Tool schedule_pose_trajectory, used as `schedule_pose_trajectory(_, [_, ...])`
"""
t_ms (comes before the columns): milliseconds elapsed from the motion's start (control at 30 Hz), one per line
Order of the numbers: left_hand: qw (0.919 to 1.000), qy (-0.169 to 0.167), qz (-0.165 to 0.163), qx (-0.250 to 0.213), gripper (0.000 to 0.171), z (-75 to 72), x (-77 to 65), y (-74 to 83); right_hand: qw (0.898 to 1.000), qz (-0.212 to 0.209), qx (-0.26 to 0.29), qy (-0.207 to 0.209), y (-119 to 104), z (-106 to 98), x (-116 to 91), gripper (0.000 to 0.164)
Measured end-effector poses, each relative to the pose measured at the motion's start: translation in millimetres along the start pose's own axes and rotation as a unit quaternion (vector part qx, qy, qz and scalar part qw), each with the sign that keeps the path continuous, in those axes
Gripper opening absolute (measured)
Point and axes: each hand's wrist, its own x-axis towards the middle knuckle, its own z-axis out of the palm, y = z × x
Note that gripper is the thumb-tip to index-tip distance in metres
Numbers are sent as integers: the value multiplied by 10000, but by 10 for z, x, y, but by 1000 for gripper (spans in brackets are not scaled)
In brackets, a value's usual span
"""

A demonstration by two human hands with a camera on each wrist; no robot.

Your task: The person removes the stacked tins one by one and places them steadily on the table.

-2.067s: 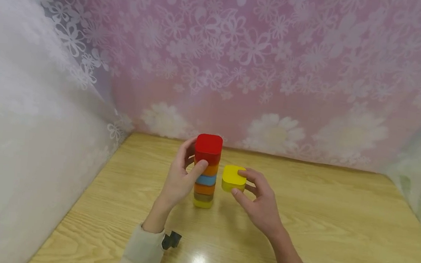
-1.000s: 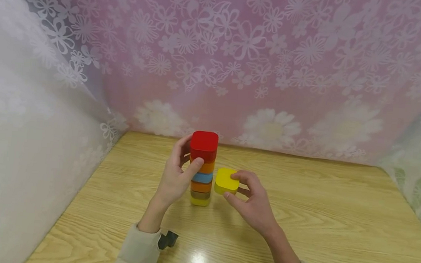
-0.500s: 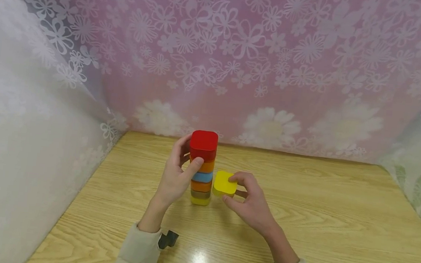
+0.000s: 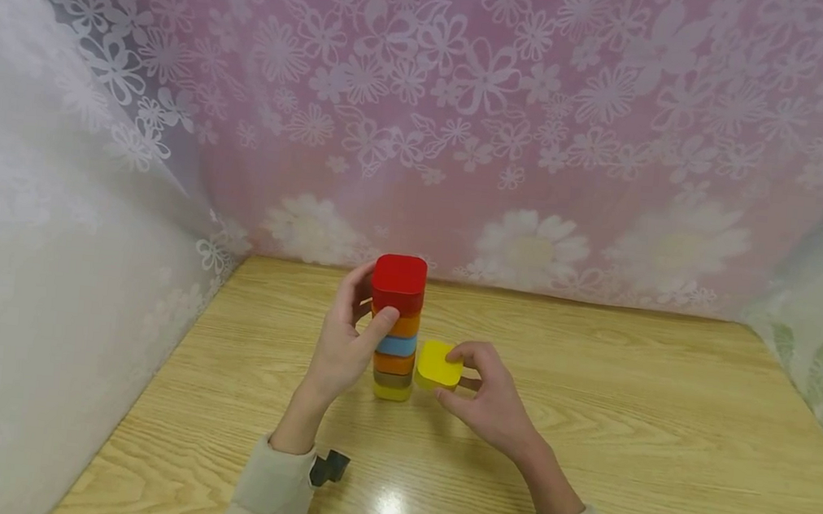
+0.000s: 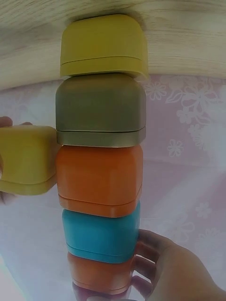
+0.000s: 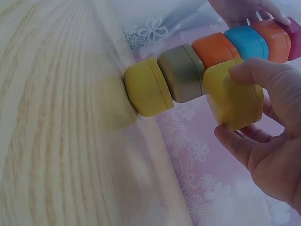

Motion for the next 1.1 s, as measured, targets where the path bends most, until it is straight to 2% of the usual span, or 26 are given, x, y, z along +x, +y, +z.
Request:
schedule_pose_trajectory(267, [9999,-32,33,-116,59,3,5,11,9999,49,-51,-142,52,9,-3,40])
schedule_pose_trajectory(633, [9999,9,67,-93,59,-12,1,16,9981,-11,-553,-284,114,9,6,40])
schedule_pose_trajectory(1100, [10000,21,27,-82,59,-9,12,5,9980,260,-391,-417,170,24,15,40])
